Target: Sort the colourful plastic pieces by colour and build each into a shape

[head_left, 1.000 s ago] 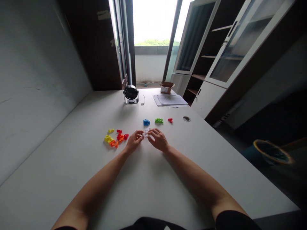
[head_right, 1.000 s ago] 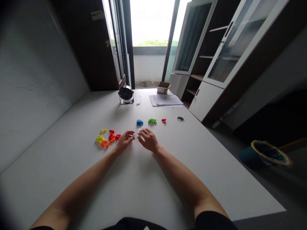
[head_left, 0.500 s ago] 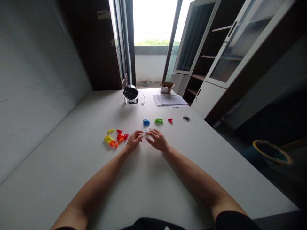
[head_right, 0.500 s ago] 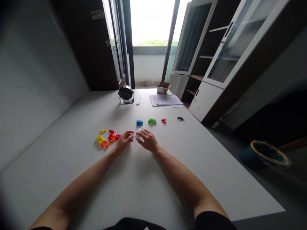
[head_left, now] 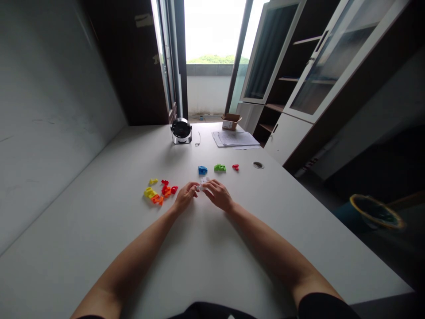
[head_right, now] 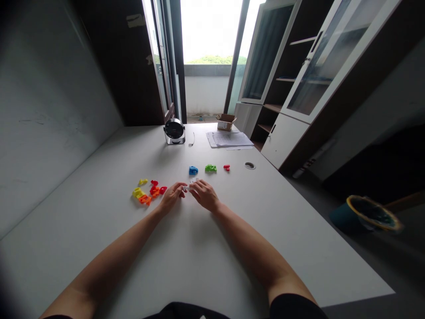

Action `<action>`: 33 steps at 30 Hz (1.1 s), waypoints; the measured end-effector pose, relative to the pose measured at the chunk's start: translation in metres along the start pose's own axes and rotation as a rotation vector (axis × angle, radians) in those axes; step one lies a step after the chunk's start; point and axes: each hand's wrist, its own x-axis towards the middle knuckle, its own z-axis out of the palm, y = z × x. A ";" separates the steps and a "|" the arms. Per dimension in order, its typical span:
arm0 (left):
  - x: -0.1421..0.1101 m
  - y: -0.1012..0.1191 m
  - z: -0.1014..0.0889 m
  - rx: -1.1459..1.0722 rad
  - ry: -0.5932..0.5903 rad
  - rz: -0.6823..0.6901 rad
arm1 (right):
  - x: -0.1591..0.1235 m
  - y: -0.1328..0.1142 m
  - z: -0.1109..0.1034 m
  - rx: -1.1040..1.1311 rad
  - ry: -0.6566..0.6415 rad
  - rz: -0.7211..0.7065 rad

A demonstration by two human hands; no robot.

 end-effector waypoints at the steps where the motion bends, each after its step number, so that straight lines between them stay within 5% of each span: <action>1: 0.000 -0.001 0.000 -0.008 0.001 0.004 | 0.000 0.000 0.000 0.000 0.006 0.008; 33: -0.003 -0.002 0.001 0.046 -0.037 0.029 | -0.002 0.000 -0.001 0.003 0.027 0.057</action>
